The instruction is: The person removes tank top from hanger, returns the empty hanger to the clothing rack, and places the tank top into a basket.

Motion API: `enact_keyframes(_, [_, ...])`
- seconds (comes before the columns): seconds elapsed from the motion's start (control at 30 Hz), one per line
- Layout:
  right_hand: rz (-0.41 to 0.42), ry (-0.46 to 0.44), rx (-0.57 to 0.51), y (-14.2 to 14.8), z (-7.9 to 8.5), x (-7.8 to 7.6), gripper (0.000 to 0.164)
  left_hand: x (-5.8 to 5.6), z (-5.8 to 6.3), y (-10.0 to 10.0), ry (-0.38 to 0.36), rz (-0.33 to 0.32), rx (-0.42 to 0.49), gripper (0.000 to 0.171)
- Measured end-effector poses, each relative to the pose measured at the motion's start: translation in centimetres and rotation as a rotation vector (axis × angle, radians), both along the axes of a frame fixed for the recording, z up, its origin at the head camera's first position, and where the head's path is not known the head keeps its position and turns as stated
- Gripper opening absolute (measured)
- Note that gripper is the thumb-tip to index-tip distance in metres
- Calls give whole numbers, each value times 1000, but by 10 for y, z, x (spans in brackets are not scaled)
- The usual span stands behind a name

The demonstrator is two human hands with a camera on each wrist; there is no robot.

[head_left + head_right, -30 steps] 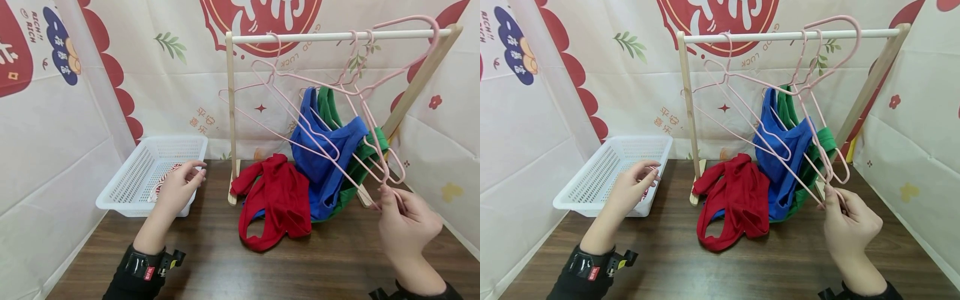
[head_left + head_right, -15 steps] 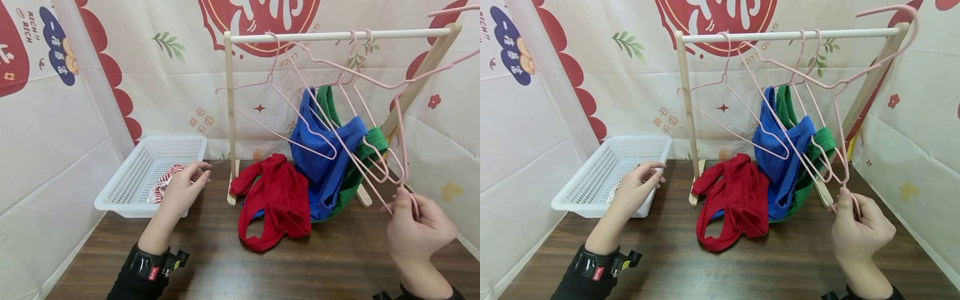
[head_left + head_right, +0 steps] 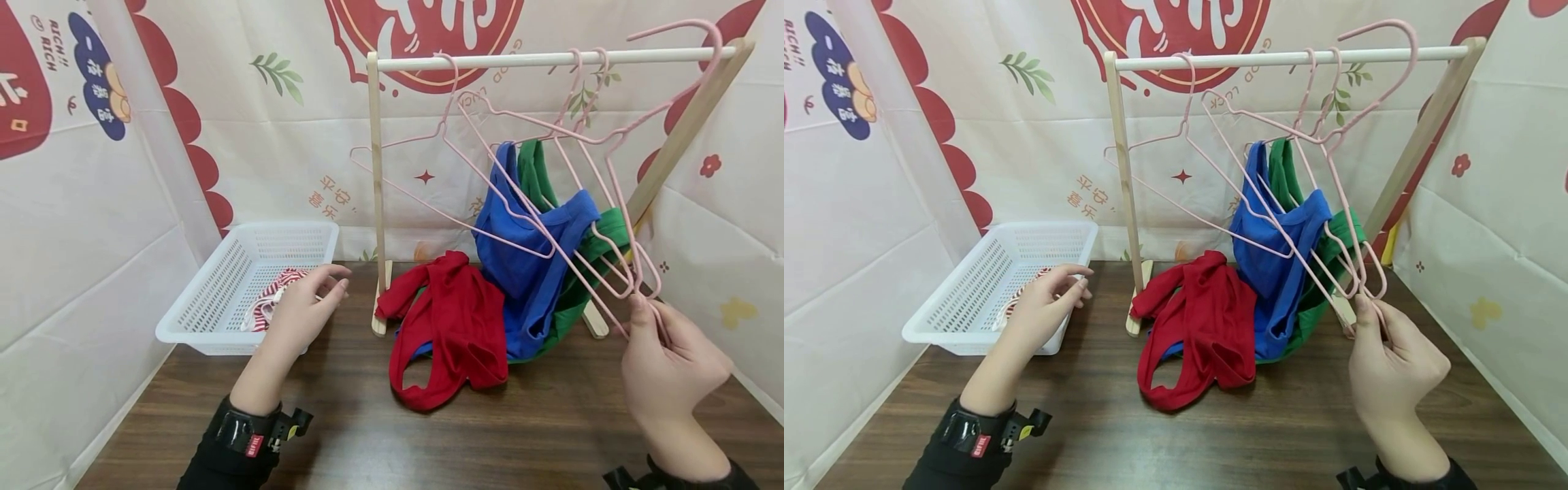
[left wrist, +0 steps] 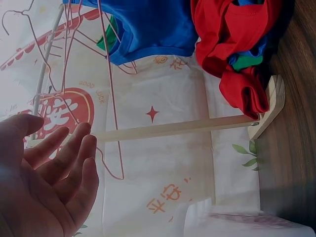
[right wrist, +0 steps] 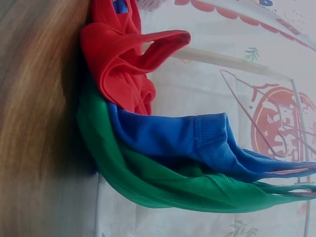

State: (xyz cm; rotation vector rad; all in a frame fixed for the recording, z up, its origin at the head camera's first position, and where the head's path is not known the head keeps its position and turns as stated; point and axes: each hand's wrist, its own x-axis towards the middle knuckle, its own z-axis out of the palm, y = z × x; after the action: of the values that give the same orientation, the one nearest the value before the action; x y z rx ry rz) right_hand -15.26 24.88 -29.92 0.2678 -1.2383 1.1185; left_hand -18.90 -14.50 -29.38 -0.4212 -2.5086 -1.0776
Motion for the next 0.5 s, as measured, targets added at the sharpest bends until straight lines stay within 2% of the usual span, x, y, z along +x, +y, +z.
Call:
enact_keyframes(0.13, [-27,-9,19,2,1,-3,7,0,0,1,0,-5,5,18])
enact_keyframes(0.33, [-155,-30,45,-4,2,-1,6,1,-1,1,-6,-10,13,20])
enact_keyframes(0.5, [-183,-30,58,-10,2,4,5,2,-1,2,-17,-12,10,21])
